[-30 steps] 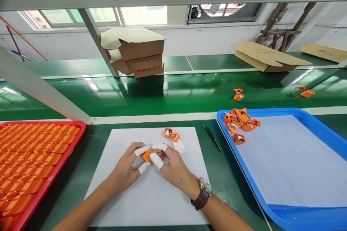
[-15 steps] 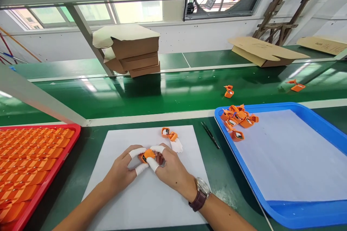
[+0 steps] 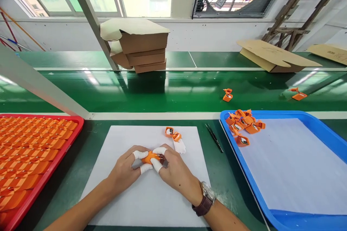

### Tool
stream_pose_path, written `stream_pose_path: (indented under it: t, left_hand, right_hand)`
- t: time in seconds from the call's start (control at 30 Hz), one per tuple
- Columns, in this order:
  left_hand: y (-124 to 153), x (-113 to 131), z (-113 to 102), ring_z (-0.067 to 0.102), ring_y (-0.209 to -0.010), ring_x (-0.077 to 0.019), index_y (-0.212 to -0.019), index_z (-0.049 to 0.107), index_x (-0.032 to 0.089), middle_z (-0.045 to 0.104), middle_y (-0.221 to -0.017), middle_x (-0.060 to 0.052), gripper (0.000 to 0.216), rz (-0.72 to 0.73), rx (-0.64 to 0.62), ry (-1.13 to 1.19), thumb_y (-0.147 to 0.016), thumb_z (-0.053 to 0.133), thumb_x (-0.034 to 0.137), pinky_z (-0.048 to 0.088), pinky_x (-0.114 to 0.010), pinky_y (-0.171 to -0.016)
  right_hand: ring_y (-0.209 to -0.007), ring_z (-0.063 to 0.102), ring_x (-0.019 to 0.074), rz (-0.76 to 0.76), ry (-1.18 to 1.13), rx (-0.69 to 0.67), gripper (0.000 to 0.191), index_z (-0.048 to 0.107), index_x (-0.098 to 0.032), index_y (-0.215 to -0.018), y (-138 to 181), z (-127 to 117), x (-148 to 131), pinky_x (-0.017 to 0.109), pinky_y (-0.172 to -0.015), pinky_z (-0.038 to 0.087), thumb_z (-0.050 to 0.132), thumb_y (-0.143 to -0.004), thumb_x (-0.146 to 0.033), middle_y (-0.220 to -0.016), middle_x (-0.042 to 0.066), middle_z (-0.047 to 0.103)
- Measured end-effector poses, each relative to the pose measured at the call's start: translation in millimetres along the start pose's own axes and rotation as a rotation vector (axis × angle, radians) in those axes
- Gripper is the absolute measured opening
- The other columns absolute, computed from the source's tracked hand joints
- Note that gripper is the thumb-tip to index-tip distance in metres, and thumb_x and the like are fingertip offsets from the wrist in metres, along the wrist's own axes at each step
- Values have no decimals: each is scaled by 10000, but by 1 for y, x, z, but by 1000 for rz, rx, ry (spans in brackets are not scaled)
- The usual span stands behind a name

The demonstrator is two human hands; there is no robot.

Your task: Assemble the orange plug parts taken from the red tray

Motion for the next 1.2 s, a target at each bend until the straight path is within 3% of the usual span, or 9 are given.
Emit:
stream_pose_path:
  t: [0.23,0.43,0.6,0.67,0.77,0.9,1.07,1.2]
  left_hand:
    - [-1,5,1,644,-1023,-210,-1101,555,209,651,-1088,-81,309,44,34,36,-864,646,33,590,-376,-839]
    - [2,7,8,614,-1103,-210,-1365,459,231,622,-1207,-96,541,60,-94,-46,-881,597,33,570,-389,-922]
    - [2,2,7,615,-1100,-210,-1305,518,242,624,-1224,-79,459,49,-104,-61,-887,642,96,566,-374,-921]
    - [-2,-1,2,611,-1067,-226,-1259,554,240,636,-1180,-74,409,23,-112,-69,-878,675,151,562,-393,-900]
    - [-8,-16,-6,620,-891,-196,-1153,614,230,632,-1106,-64,311,-144,-187,-7,-855,702,210,568,-366,-812]
    - [-7,-32,-11,585,-767,-150,-1055,649,225,618,-1031,-39,241,-342,-319,161,-826,715,257,549,-323,-772]
    - [0,-34,-12,551,-796,-151,-1118,635,264,603,-1047,-27,275,-338,-275,231,-846,666,247,517,-321,-791]
    - [12,-35,-13,562,-824,-154,-1159,602,294,582,-1102,-28,262,-345,-242,250,-897,607,281,512,-324,-810]
  right_hand:
    - [-784,576,163,80,-24,-57,124,670,-247,-1022,-1,5,7,302,-682,488,608,-919,-214,-940,24,619]
    - [-783,590,147,35,56,13,128,646,-236,-1000,3,6,-4,288,-687,496,591,-907,-167,-967,16,630]
    - [-750,608,151,38,148,-6,109,683,-253,-999,5,5,-10,295,-693,512,667,-903,-302,-897,2,665]
    - [-783,610,164,-30,212,19,159,674,-252,-1059,2,-7,-20,312,-735,517,638,-930,-338,-911,13,671]
    - [-1007,601,218,-148,403,134,247,623,-223,-1179,-7,-38,-38,382,-910,493,581,-957,-323,-1095,75,657]
    - [-1235,504,301,-63,653,81,344,585,-187,-1251,-30,-55,-21,458,-1018,433,592,-916,-262,-1274,132,600]
    - [-1069,616,276,34,673,34,321,626,-173,-1202,-51,-56,10,386,-887,503,583,-886,-207,-1141,130,665]
    - [-1085,606,255,79,683,59,402,568,-207,-1302,-50,-83,16,364,-915,481,543,-901,-214,-1150,102,654]
Point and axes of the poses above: each hand's wrist, its own y-axis away from the middle knuckle, its own z-axis out of the palm, x = y × z, the point moved 10 cm from there along -y, towards the middle knuckle
